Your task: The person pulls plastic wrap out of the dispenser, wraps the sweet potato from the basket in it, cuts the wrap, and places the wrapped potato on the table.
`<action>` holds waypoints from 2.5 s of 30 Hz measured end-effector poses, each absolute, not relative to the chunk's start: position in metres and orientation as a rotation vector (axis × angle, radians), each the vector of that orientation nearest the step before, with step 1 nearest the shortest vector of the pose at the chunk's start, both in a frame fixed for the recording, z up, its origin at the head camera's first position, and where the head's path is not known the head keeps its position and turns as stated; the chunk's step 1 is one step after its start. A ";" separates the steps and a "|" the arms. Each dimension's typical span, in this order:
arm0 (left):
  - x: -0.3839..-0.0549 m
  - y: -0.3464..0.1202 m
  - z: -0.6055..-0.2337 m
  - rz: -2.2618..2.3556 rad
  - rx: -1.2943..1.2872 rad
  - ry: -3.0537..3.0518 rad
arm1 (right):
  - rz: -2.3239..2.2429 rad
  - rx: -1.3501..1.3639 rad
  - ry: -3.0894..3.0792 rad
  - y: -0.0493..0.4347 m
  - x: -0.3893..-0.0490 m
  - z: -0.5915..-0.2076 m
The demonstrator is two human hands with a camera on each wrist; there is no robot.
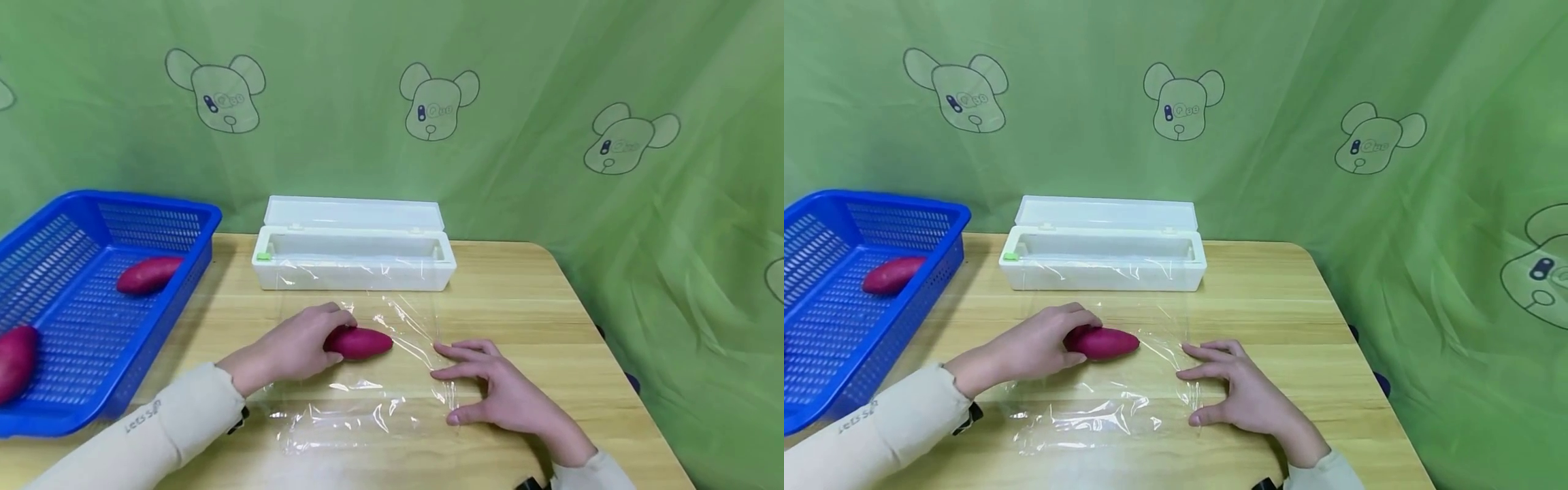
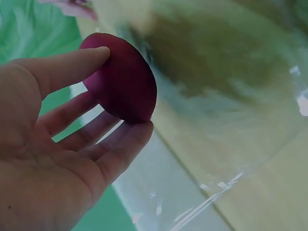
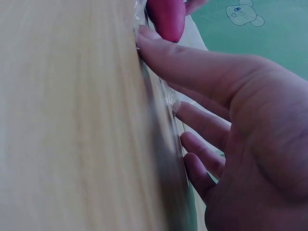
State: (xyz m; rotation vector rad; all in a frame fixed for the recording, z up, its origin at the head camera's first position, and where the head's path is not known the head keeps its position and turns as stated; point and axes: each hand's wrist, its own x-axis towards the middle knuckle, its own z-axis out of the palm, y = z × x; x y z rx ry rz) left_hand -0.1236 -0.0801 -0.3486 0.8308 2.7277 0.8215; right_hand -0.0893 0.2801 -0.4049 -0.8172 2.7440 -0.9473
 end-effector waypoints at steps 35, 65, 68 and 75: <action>-0.057 -0.176 -0.392 0.766 1.115 2.858 | -0.957 -0.798 2.717 0.279 -0.092 -0.400; -0.063 -0.187 -0.383 1.090 0.983 2.751 | -1.202 -0.842 2.652 0.277 -0.088 -0.399; -0.068 -0.188 -0.378 1.155 0.932 2.711 | -1.256 -0.753 2.658 0.273 -0.090 -0.398; -0.086 -0.179 -0.362 1.292 0.695 2.523 | -1.425 -0.331 2.616 0.257 -0.095 -0.398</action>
